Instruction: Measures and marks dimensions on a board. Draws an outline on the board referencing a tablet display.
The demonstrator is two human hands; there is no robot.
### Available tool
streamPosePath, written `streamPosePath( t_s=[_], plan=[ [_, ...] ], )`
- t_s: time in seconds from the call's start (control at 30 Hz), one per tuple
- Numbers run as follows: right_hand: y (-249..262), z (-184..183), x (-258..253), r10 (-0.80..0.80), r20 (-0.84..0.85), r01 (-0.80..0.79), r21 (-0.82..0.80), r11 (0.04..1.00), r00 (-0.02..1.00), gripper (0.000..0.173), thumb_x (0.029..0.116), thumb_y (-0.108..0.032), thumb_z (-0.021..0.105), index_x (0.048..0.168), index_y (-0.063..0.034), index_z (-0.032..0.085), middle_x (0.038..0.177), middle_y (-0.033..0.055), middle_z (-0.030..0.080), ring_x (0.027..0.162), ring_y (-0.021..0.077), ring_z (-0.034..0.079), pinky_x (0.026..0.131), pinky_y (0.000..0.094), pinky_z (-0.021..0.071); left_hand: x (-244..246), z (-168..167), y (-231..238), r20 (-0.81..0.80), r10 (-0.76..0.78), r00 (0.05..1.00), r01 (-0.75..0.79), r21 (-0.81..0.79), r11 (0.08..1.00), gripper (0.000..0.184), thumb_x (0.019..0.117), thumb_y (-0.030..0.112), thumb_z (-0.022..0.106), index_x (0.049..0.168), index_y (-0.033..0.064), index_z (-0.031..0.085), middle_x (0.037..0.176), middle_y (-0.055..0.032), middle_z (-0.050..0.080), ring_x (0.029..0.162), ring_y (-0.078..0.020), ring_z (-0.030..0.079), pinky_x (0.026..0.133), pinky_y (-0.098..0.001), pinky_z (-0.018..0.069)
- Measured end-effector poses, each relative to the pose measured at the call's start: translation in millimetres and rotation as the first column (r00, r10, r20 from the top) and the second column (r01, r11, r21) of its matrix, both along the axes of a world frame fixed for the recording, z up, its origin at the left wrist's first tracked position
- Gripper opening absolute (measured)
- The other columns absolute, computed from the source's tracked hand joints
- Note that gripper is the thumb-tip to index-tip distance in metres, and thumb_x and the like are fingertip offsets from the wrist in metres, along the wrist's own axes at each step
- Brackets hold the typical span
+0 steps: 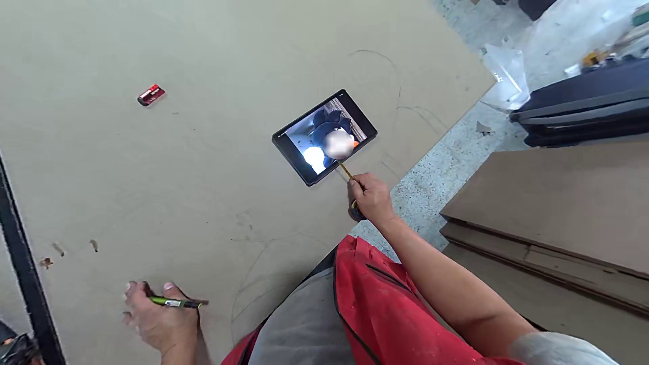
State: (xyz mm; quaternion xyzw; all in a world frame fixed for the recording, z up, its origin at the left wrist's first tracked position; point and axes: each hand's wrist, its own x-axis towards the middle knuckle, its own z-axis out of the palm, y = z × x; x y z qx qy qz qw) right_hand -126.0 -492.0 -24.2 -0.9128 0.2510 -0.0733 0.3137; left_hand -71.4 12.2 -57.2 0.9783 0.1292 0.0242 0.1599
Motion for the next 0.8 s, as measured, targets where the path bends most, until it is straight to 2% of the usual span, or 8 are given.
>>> streamPosePath(
  t_s=[0.1,0.23,0.37,0.57,0.67,0.8],
  plan=[
    [0,-6,14,-0.018,0.001,0.018,-0.006,1.000,1.000,0.024,0.0996,-0.021,0.056,0.110,-0.0157,0.077,0.100,0.0016,0.072,0.089,0.0124,0.070,0.076,0.0346,0.0604,2,-2,2,-0.001,-0.001,1.000,0.001,0.034,0.999,0.060,0.1043,0.040,0.045,0.154,0.0063,0.043,0.161,-0.0161,0.041,0.151,-0.0355,0.035,0.124,-0.0514,0.0263],
    [-3,-6,24,-0.038,-0.039,0.036,-0.060,0.998,0.999,0.027,0.1045,-0.034,0.056,0.113,-0.0218,0.079,0.098,-0.0021,0.077,0.089,0.0113,0.073,0.077,0.0370,0.0607,1,2,-2,-0.016,0.031,0.999,-0.031,0.010,0.999,0.061,0.1045,0.041,0.045,0.155,0.0066,0.042,0.163,-0.0148,0.038,0.153,-0.0331,0.032,0.125,-0.0476,0.0262],
    [-5,-5,33,-0.015,-0.054,0.009,-0.102,0.995,0.998,0.026,0.1036,-0.031,0.057,0.115,-0.0227,0.079,0.094,-0.0021,0.076,0.085,0.0118,0.072,0.071,0.0380,0.0604,1,1,-4,-0.013,0.037,0.999,-0.038,-0.030,0.999,0.060,0.1049,0.038,0.046,0.154,0.0046,0.042,0.163,-0.0157,0.038,0.154,-0.0306,0.032,0.126,-0.0446,0.0252],
    [-14,-9,30,0.046,-0.039,-0.048,-0.030,0.998,0.998,0.027,0.1028,-0.029,0.058,0.122,-0.0238,0.077,0.093,-0.0031,0.076,0.083,0.0078,0.071,0.072,0.0329,0.0595,0,2,-6,-0.009,0.036,0.999,-0.036,-0.062,0.997,0.062,0.1058,0.041,0.043,0.152,-0.0003,0.043,0.162,-0.0212,0.038,0.153,-0.0341,0.031,0.126,-0.0469,0.0250],
    [-19,-7,29,0.069,-0.049,-0.068,0.024,0.997,0.996,0.032,0.1015,-0.027,0.056,0.126,-0.0220,0.075,0.095,-0.0020,0.076,0.085,0.0086,0.071,0.073,0.0347,0.0599,4,10,-13,-0.019,0.060,0.998,-0.061,-0.085,0.994,0.063,0.1038,0.041,0.045,0.150,-0.0021,0.045,0.162,-0.0224,0.036,0.154,-0.0370,0.028,0.126,-0.0488,0.0239],
    [-20,-8,31,0.083,-0.074,-0.082,0.014,0.997,0.994,0.032,0.1016,-0.028,0.056,0.127,-0.0220,0.075,0.094,-0.0024,0.076,0.084,0.0084,0.071,0.072,0.0342,0.0594,5,17,-18,-0.011,0.056,0.998,-0.057,-0.092,0.994,0.061,0.1044,0.036,0.047,0.150,-0.0041,0.044,0.162,-0.0252,0.035,0.153,-0.0400,0.028,0.126,-0.0479,0.0218]
  ],
)
